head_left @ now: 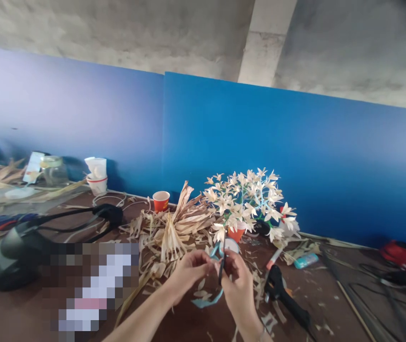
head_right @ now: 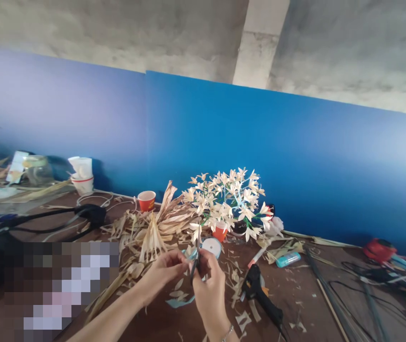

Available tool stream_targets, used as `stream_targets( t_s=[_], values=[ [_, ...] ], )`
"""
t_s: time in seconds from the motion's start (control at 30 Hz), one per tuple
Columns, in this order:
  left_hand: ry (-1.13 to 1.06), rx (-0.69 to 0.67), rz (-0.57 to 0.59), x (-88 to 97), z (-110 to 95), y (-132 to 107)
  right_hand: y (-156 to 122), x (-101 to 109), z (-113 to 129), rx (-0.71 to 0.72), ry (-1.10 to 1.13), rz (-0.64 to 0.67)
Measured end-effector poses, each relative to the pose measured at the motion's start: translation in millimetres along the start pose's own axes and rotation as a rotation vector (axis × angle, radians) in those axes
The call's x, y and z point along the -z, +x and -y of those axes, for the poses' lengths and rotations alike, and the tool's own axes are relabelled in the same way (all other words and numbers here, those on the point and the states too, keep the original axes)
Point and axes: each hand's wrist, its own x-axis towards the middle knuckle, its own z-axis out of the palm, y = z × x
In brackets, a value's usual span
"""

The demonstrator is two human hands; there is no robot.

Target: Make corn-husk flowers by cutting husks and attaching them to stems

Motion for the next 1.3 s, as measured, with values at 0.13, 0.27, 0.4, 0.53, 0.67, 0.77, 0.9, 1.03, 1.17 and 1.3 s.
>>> stream_targets(
  t_s=[0.13, 0.27, 0.4, 0.53, 0.67, 0.77, 0.9, 1.03, 1.17, 1.3],
  values=[
    [-0.093, -0.025, 0.008, -0.7, -3, -3, -1, 0, -2, -0.022, 0.045, 0.074],
    [-0.103, -0.086, -0.054, 5.2, -10, -4, -4, 0, -5, -0.074, 0.145, 0.219],
    [-0.155, -0.124, -0.034, 11.0, -14, -4, -6, -1, 0, -0.146, 0.35, 0.429],
    [-0.226, -0.104, 0.006, 13.5, -11, -2, -8, -2, 5, -0.227, 0.486, 0.555],
    [-0.266, -0.116, 0.045, 14.9, -9, 0, -8, -2, 2, -0.273, 0.525, 0.58],
    [-0.235, -0.109, 0.037, 15.3, -11, -1, -6, -2, 1, -0.269, 0.525, 0.588],
    [-0.232, -0.07, -0.001, 16.8, -13, -1, -5, -1, 4, -0.281, 0.504, 0.58],
    [-0.255, -0.042, -0.007, 19.1, -14, 0, -5, -2, 2, -0.318, 0.486, 0.564],
    [-0.235, -0.042, -0.026, 20.8, -17, 1, -6, -3, -1, -0.335, 0.506, 0.56],
    [-0.229, -0.039, -0.011, 23.5, -18, 1, -6, -2, -3, -0.353, 0.499, 0.559]
  ],
)
